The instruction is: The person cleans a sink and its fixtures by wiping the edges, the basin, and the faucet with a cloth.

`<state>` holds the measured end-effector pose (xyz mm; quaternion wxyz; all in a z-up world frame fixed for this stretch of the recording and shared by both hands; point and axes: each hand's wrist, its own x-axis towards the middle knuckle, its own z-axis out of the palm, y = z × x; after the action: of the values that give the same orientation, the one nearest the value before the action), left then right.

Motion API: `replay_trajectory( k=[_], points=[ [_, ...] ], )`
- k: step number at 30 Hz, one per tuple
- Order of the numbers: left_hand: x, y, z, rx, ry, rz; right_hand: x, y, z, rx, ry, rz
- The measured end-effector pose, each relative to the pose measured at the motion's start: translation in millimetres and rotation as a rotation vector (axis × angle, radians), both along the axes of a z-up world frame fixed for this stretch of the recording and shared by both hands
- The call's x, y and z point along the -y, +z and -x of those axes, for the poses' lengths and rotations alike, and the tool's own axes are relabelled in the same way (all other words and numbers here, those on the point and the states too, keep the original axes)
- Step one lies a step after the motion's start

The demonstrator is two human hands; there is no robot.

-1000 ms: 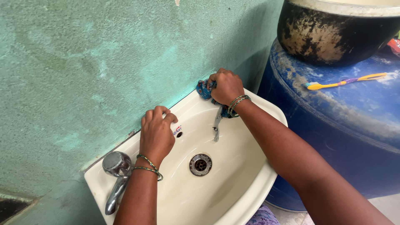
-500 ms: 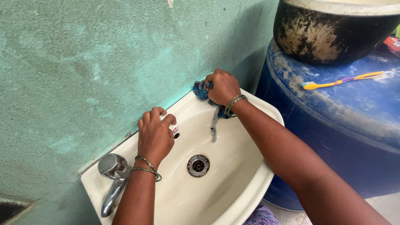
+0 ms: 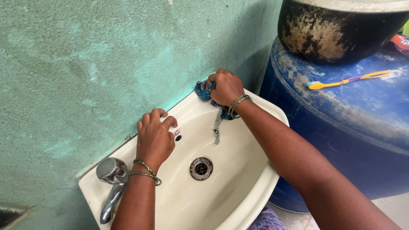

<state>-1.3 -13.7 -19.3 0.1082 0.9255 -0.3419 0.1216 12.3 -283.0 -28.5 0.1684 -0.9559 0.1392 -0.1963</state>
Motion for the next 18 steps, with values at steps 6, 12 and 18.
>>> replay_trajectory(
  k=[6,12,18],
  points=[
    [-2.4,2.3,-0.9,-0.028,0.017,-0.033,0.6,-0.8,-0.8,0.010,-0.002,0.006],
    [-3.2,-1.2,-1.8,0.054,-0.028,0.018,0.8,-1.3,-1.3,-0.018,-0.007,0.001],
    [-3.7,-1.6,-1.2,0.061,-0.049,0.043,-9.9,-9.9,2.0,0.114,0.029,0.164]
  ],
)
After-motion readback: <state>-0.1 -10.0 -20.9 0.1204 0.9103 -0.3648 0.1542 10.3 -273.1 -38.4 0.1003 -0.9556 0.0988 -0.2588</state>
